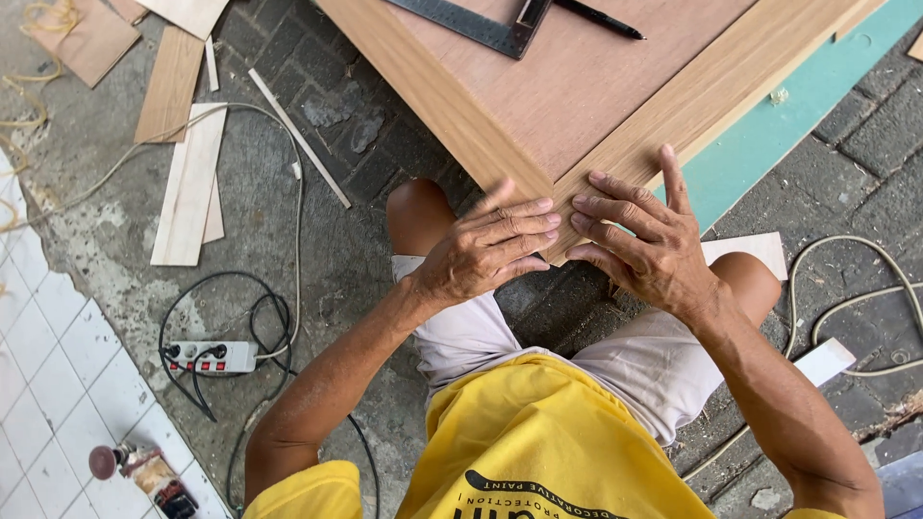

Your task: Planing thin wood strips, fitting them onto a wooden cabinet frame, and sanding the edges for a flush fit.

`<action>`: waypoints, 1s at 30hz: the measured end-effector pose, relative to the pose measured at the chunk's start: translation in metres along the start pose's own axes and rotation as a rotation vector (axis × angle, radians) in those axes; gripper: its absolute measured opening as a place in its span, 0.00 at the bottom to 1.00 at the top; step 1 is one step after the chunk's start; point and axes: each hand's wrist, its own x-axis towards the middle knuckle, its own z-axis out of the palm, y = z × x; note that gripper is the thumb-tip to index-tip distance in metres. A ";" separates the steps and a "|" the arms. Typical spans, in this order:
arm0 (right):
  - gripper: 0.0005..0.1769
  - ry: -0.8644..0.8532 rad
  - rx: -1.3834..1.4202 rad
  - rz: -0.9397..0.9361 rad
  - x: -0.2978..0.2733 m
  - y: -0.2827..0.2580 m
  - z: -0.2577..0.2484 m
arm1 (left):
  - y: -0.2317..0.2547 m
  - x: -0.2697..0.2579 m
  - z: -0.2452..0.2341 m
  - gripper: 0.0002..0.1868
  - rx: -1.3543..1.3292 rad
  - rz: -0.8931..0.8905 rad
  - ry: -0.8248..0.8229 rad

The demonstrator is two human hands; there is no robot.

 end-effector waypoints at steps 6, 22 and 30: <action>0.14 0.014 0.099 -0.047 0.017 0.002 -0.007 | -0.002 -0.003 0.003 0.11 0.086 0.003 -0.009; 0.13 0.022 0.046 -0.127 0.020 0.000 -0.014 | 0.003 -0.002 0.005 0.12 0.015 -0.110 -0.032; 0.16 -0.027 0.043 -0.167 0.021 0.006 -0.012 | 0.003 0.000 0.004 0.13 0.027 -0.134 -0.054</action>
